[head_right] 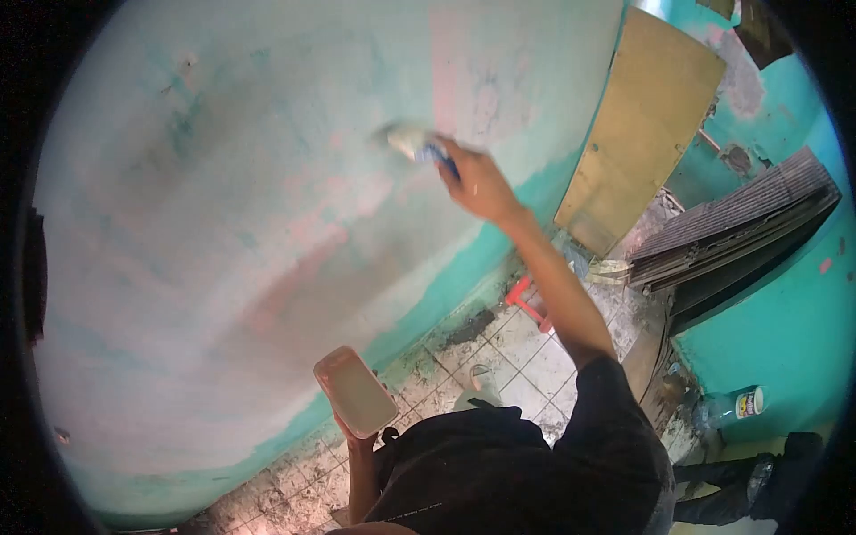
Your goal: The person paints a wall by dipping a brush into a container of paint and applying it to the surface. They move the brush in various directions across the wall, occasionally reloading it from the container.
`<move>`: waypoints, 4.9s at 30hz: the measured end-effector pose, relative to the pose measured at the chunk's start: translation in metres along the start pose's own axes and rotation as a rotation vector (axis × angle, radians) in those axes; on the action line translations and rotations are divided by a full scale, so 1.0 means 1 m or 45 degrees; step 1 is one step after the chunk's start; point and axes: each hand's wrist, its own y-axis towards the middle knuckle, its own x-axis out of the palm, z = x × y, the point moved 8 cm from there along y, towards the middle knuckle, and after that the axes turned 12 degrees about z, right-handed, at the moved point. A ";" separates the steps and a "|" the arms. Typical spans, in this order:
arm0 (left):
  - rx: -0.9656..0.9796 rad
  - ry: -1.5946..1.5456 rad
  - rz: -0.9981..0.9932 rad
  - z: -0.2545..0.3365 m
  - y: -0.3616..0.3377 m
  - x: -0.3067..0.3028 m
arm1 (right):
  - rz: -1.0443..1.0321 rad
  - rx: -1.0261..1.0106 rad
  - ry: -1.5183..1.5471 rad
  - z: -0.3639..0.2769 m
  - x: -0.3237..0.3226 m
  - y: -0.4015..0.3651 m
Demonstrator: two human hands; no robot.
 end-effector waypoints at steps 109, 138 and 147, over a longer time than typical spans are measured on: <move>-0.223 -0.036 -0.377 -0.061 0.059 0.158 | -0.218 0.086 -0.047 0.086 0.048 0.070; 0.042 -0.170 -0.241 -0.152 0.129 0.210 | 0.308 0.082 0.066 0.103 0.087 -0.003; 0.205 0.030 -0.188 -0.104 0.169 0.179 | -0.392 0.056 0.031 0.134 0.108 0.015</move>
